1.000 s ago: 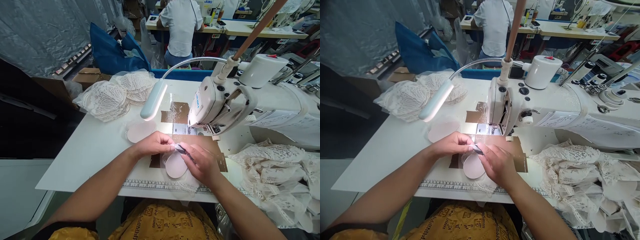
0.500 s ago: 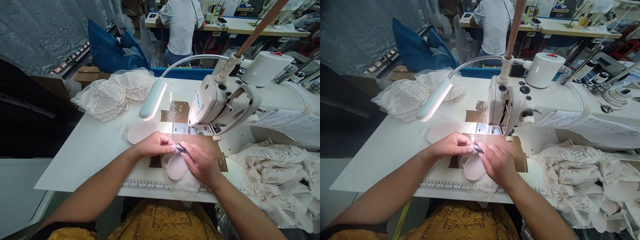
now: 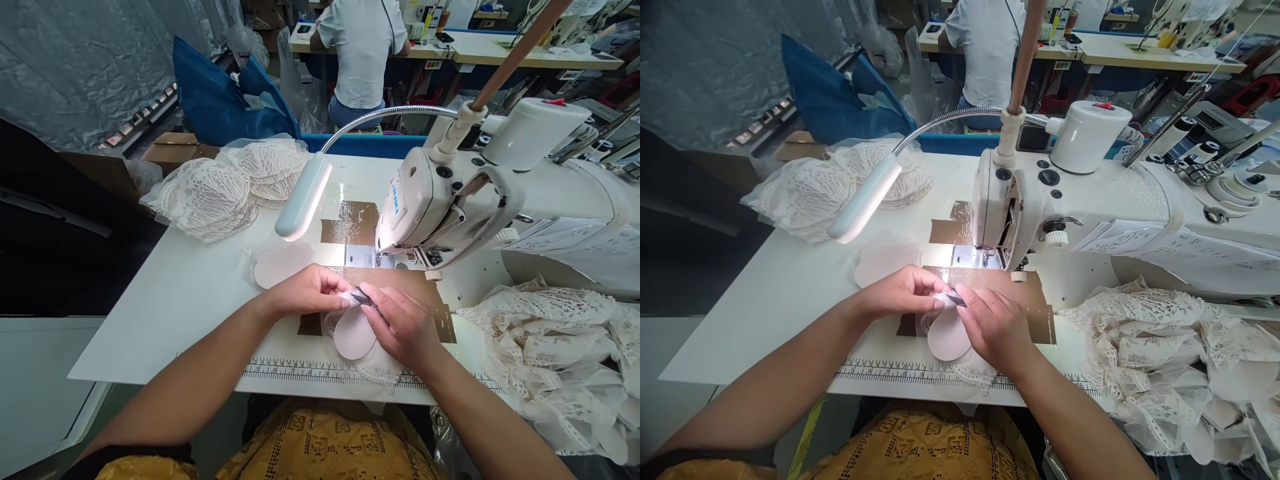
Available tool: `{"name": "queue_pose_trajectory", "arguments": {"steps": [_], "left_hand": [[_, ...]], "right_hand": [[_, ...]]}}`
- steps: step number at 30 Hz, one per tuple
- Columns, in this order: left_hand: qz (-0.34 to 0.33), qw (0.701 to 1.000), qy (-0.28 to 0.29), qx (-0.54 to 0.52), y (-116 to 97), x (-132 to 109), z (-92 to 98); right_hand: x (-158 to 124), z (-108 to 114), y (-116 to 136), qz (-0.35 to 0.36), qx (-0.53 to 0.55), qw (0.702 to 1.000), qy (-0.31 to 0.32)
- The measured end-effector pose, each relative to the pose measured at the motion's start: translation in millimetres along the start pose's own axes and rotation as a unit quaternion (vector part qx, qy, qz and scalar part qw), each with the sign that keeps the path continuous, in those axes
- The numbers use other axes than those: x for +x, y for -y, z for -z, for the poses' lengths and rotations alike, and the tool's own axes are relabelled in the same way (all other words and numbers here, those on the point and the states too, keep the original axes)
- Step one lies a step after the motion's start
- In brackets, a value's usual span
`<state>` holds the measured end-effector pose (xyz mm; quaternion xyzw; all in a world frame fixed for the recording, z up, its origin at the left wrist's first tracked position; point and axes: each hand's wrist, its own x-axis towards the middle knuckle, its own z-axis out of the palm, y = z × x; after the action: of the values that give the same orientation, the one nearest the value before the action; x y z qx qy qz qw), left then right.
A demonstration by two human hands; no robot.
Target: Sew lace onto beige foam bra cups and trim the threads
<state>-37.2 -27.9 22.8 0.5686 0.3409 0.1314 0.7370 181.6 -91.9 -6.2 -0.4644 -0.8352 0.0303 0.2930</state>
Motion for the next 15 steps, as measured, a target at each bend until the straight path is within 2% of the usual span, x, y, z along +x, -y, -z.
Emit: {"name": "queue_pose_trajectory", "arguments": {"steps": [7,15], "left_hand": [[-0.003,1.000,0.009,-0.009,1.9,-0.3,2.7],[0.004,1.000,0.000,-0.022,2.3,-0.6,2.5]], "right_hand": [[0.2,-0.6,-0.9,0.033,0.015,0.999,-0.031],[0.2,-1.3,-1.2,0.031,-0.005,0.998,-0.045]]}}
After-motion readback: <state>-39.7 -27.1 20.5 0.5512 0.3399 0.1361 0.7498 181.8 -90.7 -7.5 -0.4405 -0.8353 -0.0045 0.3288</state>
